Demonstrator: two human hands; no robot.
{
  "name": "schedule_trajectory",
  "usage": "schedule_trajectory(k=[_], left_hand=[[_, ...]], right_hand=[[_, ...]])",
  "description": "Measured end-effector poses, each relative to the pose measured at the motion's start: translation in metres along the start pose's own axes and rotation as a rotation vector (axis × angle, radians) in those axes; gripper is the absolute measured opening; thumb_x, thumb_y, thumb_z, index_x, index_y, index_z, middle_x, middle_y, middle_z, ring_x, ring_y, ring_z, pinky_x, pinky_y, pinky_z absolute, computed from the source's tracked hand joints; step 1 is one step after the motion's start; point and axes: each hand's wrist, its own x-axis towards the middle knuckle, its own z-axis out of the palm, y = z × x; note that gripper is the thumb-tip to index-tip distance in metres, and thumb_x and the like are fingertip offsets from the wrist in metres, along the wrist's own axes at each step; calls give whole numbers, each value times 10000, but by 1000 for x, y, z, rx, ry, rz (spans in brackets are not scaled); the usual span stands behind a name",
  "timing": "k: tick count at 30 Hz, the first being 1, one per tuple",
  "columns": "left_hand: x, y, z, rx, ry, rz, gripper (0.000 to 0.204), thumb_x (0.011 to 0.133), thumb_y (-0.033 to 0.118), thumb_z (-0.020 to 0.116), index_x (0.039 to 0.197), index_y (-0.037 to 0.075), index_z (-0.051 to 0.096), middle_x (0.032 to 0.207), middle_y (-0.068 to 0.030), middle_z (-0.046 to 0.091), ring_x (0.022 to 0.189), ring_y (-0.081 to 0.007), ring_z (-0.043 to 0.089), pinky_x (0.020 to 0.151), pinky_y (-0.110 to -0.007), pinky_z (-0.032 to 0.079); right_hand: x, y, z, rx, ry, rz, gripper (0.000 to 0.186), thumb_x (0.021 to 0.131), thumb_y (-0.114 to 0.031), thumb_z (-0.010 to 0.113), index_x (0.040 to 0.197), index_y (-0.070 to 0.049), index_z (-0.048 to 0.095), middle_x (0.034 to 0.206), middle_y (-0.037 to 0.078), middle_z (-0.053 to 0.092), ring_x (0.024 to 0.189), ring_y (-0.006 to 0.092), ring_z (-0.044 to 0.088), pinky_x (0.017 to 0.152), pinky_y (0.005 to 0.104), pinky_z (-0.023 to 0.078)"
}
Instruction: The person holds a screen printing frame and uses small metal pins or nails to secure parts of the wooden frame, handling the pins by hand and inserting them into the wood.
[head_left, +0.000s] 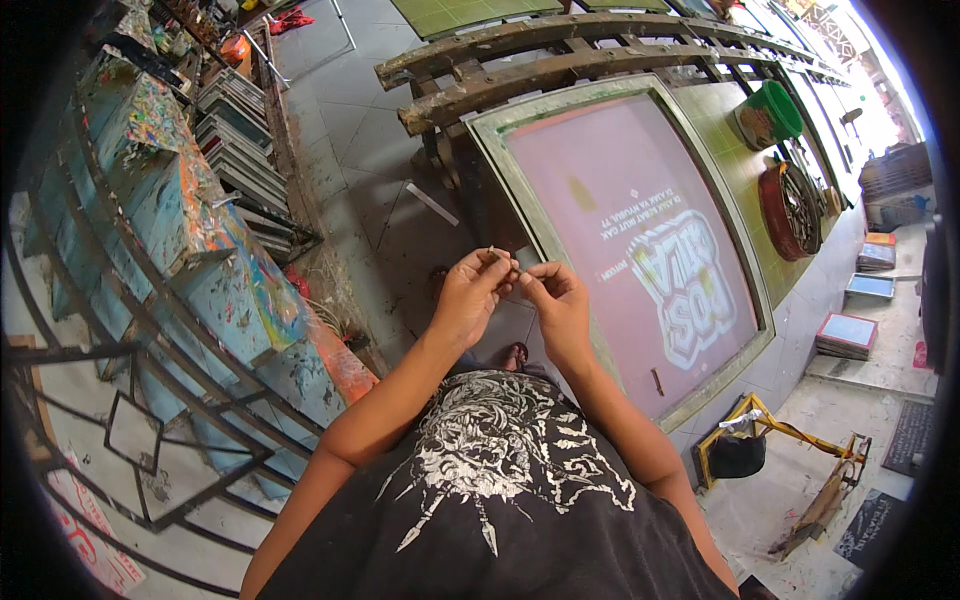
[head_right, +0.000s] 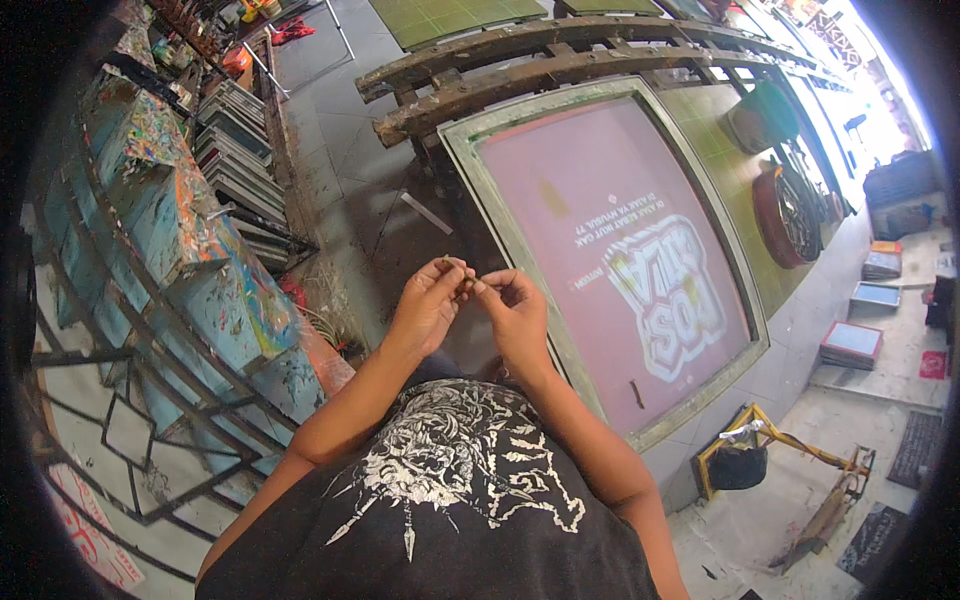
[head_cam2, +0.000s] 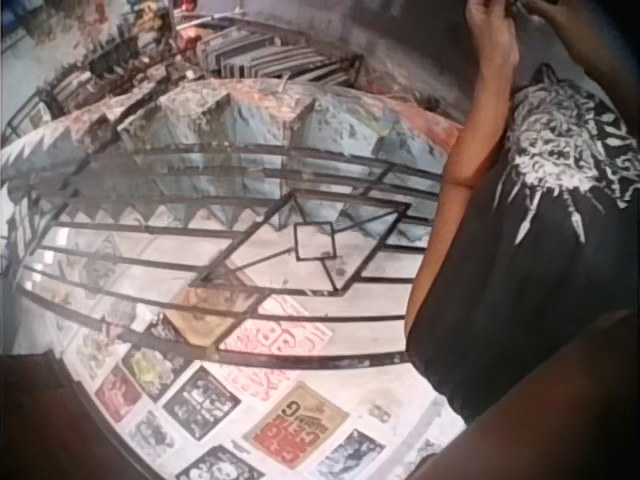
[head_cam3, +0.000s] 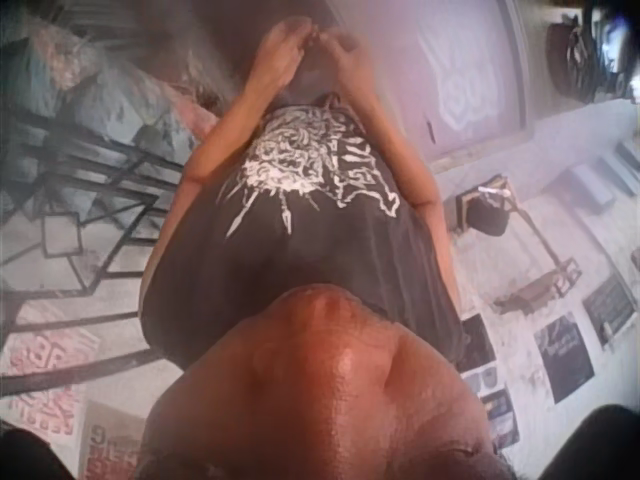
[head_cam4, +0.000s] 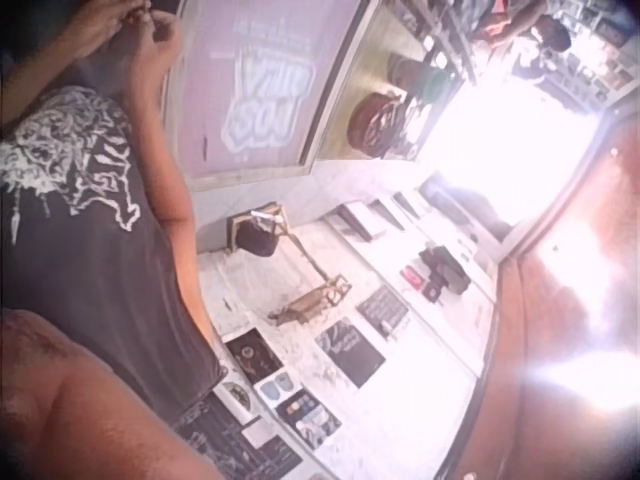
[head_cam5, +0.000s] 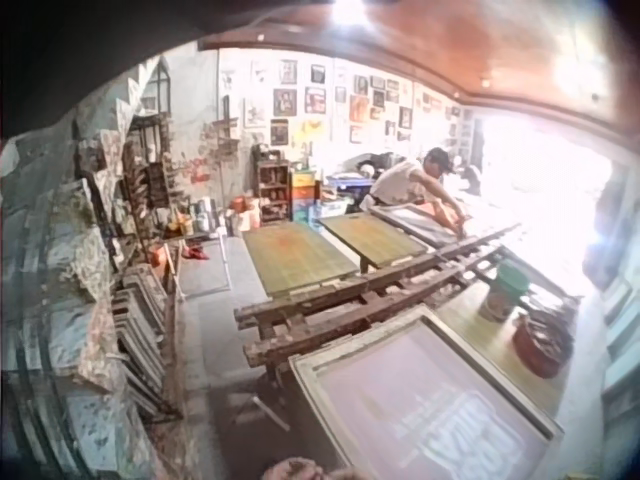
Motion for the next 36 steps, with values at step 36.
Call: schedule_trajectory(k=[36], left_hand=[[278, 88, -119, -9, 35, -201, 89, 919, 212, 667, 920, 124, 668, 818, 49, 615, 719, -61, 533, 634, -222, 427]], right_hand=[[196, 51, 105, 304, 186, 390, 157, 950, -154, 608, 1057, -42, 587, 972, 51, 657, 857, 118, 630, 780, 259, 528]])
